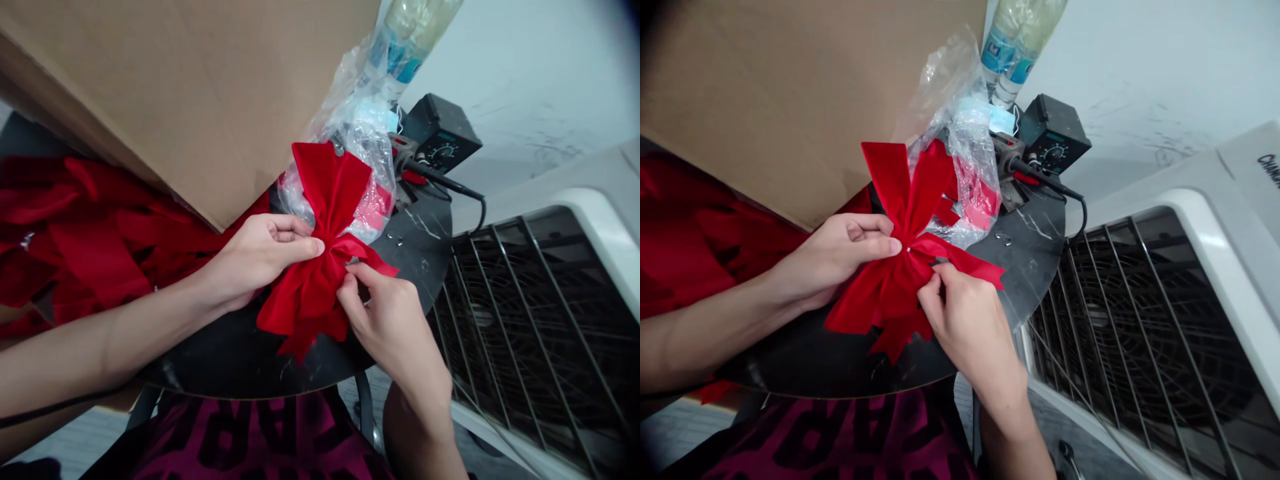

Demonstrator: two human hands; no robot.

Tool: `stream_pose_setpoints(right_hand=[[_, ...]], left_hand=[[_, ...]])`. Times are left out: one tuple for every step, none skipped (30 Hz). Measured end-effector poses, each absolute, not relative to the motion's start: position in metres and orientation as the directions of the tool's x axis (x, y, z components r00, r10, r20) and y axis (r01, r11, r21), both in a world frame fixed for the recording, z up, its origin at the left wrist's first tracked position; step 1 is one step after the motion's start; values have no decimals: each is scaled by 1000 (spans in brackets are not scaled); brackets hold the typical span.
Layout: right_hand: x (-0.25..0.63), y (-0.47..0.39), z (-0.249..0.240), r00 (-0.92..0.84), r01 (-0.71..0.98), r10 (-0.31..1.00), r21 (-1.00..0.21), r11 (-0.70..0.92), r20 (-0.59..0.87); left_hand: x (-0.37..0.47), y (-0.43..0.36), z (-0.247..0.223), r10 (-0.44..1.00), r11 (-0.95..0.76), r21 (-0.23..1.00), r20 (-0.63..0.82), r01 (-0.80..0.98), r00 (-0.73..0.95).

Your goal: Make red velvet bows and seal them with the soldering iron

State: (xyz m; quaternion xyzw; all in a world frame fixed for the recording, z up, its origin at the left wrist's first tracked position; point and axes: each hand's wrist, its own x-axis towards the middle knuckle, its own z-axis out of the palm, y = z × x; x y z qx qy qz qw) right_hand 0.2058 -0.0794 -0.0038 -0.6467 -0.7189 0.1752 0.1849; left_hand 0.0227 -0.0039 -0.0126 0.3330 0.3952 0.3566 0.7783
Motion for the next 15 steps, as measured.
stream_pose_setpoints(right_hand=[[208,-82,-6,-100,865,995,-495,82,-9],[210,-85,-7,-117,863,990,-502,63,-77],[213,-89,-6,-154,859,975,-509,54,-157],[216,-94,-4,-204,852,951,-521,55,-232],[221,-99,0,-256,838,923,-541,64,-288],[226,-103,6,-279,822,912,-565,65,-300],[231,-105,11,-241,807,938,-588,52,-248],[237,-106,17,-147,792,979,-610,31,-140],[241,-105,21,-27,770,1000,-638,16,-8],[244,-102,23,73,743,992,-670,17,107],[245,-97,23,121,711,977,-703,39,176],[246,-91,21,109,672,974,-737,75,198],[245,-83,18,36,625,985,-773,112,171],[245,-76,15,-60,578,990,-805,136,124],[245,-69,13,-141,550,986,-821,152,88]], left_hand=[[23,-4,-12,820,526,797,-382,-297,426],[23,-4,-12,817,531,793,-387,-299,428],[24,-4,-12,807,543,784,-390,-300,442],[24,-5,-12,789,564,770,-395,-298,471],[24,-6,-12,763,591,753,-404,-291,504],[25,-7,-12,738,616,735,-413,-283,533],[25,-8,-12,719,634,723,-419,-275,555],[25,-8,-12,707,642,720,-422,-264,568],[25,-9,-12,700,642,725,-422,-248,576],[24,-9,-11,698,637,735,-421,-233,580],[24,-10,-11,698,630,744,-417,-223,582],[23,-9,-11,696,626,750,-414,-214,587],[23,-9,-11,693,624,754,-413,-205,590],[22,-9,-11,692,620,760,-413,-196,592],[22,-8,-11,694,615,766,-411,-188,592]])
